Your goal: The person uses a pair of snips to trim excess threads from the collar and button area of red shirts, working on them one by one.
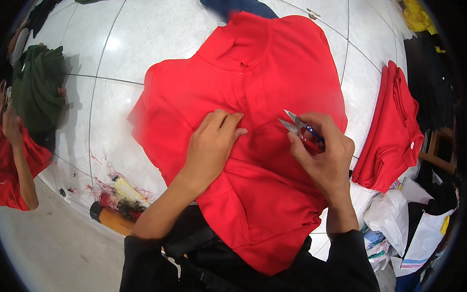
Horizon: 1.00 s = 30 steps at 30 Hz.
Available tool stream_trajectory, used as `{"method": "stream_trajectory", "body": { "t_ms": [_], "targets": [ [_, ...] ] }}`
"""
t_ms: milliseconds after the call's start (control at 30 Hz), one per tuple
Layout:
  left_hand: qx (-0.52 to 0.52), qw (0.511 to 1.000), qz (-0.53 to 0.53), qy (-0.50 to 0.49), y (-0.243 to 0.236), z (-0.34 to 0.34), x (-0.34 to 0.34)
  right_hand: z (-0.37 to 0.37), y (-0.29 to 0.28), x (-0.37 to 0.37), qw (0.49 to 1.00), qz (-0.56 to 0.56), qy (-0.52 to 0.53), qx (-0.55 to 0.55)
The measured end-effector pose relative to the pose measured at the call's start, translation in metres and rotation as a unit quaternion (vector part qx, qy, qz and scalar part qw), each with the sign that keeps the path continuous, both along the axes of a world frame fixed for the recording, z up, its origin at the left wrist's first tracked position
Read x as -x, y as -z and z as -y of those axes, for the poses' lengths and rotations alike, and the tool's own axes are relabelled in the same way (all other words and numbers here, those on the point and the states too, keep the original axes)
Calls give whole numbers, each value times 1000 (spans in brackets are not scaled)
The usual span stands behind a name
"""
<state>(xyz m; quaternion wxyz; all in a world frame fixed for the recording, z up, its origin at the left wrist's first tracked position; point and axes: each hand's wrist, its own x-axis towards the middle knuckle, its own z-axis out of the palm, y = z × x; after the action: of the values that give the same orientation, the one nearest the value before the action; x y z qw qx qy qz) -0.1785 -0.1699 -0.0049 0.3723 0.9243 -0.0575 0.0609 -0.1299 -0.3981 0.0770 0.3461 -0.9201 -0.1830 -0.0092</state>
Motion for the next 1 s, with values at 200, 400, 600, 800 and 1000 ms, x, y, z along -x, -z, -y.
{"method": "stream_trajectory", "body": {
  "t_ms": [200,400,600,800,1000],
  "targets": [
    [108,990,-85,-10,-3,-9,-5,2,1,2,1000,-25,2,2],
    [476,845,-243,-6,-17,-23,10,-12,-7,-12,998,-1,-55,12],
    [528,813,-245,-12,-18,-18,14,-32,-26,-36,988,18,-130,75],
    [507,822,-256,-40,-24,-15,14,-42,-35,-55,994,-23,-91,54],
    [363,875,-316,-58,-41,-35,-9,-15,-28,-65,994,-71,73,-41]
  ]
}}
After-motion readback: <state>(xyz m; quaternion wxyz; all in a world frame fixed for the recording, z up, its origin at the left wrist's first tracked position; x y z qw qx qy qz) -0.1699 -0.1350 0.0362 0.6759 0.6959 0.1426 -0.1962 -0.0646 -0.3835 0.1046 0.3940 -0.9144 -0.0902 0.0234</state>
